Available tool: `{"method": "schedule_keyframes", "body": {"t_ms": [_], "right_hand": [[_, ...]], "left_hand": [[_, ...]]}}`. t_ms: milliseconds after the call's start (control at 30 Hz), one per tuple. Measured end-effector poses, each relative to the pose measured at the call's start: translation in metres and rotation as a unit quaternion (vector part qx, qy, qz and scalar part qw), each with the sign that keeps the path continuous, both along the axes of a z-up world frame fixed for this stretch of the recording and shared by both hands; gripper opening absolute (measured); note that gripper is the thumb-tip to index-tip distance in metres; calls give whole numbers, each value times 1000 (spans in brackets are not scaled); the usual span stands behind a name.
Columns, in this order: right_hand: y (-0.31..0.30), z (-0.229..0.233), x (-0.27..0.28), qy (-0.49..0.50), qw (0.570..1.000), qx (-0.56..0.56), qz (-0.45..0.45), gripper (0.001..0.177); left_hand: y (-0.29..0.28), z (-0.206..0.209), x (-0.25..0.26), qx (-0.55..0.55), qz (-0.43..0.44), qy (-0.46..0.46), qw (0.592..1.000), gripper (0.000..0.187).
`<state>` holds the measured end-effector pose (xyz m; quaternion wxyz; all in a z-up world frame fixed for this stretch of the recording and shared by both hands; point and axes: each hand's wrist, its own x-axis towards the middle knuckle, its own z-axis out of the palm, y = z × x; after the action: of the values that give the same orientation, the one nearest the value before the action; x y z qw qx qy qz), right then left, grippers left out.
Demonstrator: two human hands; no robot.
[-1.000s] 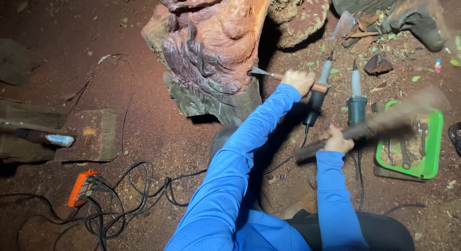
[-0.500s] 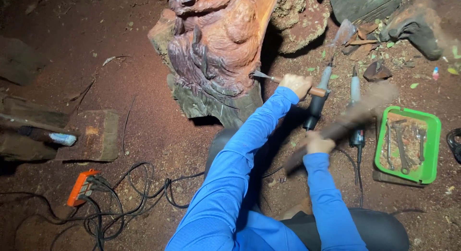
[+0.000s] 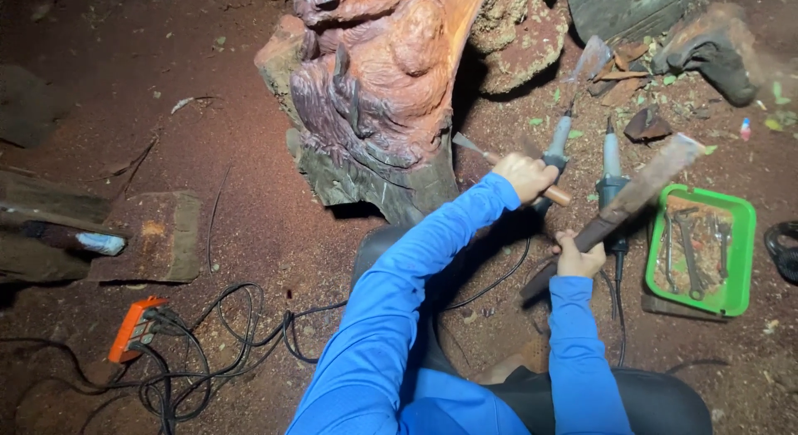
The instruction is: The person carves a large piece of wood by striking a chisel with a wooden mallet.
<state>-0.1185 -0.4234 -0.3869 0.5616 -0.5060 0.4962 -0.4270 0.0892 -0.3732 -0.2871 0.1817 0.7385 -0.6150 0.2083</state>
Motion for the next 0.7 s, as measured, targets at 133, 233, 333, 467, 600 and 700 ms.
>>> {"method": "schedule_keyframes", "body": {"t_ms": [133,233,333,467,600,700], "right_hand": [[17,66,-15,-46,993,81,74,16],[19,70,-20,-131,983,127,19,14],[10,59,-20,-158,975,152,-37,27],[-1,46,-19,-229,951,184,-95,43],[2,52,-18,-268,939,191,-103,38],[17,79,-16,-278,937,186,-99,28]], "left_hand": [[-6,-4,16,29,2,13,999,17],[-12,-16,29,52,30,-2,998,18],[-18,-16,33,61,39,17,997,22],[15,63,11,84,31,38,995,22],[-33,-31,41,88,51,24,995,29],[-29,-27,39,87,50,29,994,29]]}}
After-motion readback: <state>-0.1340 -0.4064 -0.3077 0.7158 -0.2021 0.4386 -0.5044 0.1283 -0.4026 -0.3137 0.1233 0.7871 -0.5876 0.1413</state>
